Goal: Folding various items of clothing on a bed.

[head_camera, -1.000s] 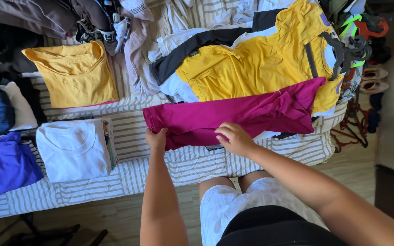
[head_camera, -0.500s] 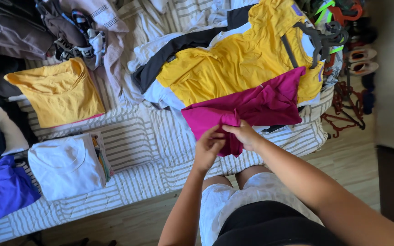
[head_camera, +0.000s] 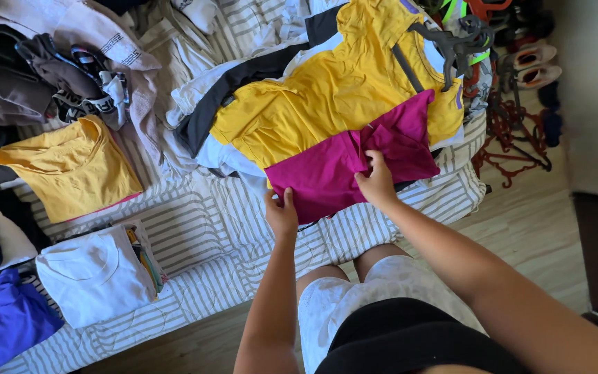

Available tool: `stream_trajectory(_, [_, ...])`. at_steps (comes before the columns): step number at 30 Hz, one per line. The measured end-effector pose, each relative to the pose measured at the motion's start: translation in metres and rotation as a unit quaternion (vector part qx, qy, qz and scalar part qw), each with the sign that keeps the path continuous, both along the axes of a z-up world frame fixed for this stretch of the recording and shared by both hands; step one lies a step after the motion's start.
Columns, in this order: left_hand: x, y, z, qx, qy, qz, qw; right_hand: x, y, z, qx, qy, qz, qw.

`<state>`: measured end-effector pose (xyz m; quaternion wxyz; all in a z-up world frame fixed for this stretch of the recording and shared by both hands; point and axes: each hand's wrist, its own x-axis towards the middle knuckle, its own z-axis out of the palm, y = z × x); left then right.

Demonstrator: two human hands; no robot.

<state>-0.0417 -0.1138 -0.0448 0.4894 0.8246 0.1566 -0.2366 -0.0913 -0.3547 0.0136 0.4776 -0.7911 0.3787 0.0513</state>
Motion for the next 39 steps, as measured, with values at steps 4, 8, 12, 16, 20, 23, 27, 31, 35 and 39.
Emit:
stream_trajectory(4, [0.007,-0.005,0.032,0.036,-0.062,0.074,0.995,-0.001,0.029,0.023,-0.21,-0.087,0.062,0.972])
stream_trajectory(8, [-0.005,0.003,0.049,0.072,-0.12,0.047,0.989,-0.008,0.069,0.027,-0.086,-0.145,0.136,0.976])
stream_trajectory(12, [0.003,0.007,0.073,0.068,-0.121,0.083,0.987,0.01,0.102,0.036,0.04,-0.121,0.168,0.978])
stream_trajectory(16, [0.009,0.026,0.1,-0.013,-0.245,0.083,0.966,0.042,0.123,0.062,0.24,-0.102,0.204,0.944])
stream_trajectory(20, [0.019,0.037,0.134,0.027,-0.367,-0.034,0.929,0.065,0.134,0.077,0.419,-0.098,0.213,0.877])
stream_trajectory(23, [0.017,0.027,0.149,-0.022,-0.338,-0.069,0.938,0.057,0.131,0.064,0.486,-0.041,0.2,0.85])
stream_trajectory(27, [0.022,0.011,0.162,-0.077,-0.336,-0.132,0.929,0.048,0.11,0.083,0.526,-0.058,0.139,0.837])
stream_trajectory(31, [0.024,-0.001,0.154,-0.28,-0.143,-0.139,0.939,0.023,0.061,0.059,0.552,-0.115,-0.053,0.824])
stream_trajectory(35, [0.028,-0.024,0.121,-0.186,-0.01,-0.045,0.982,-0.008,-0.005,0.023,0.514,-0.095,-0.171,0.835])
stream_trajectory(39, [0.034,-0.047,0.091,-0.071,-0.161,-0.12,0.977,-0.005,-0.036,0.018,0.468,-0.068,-0.204,0.857])
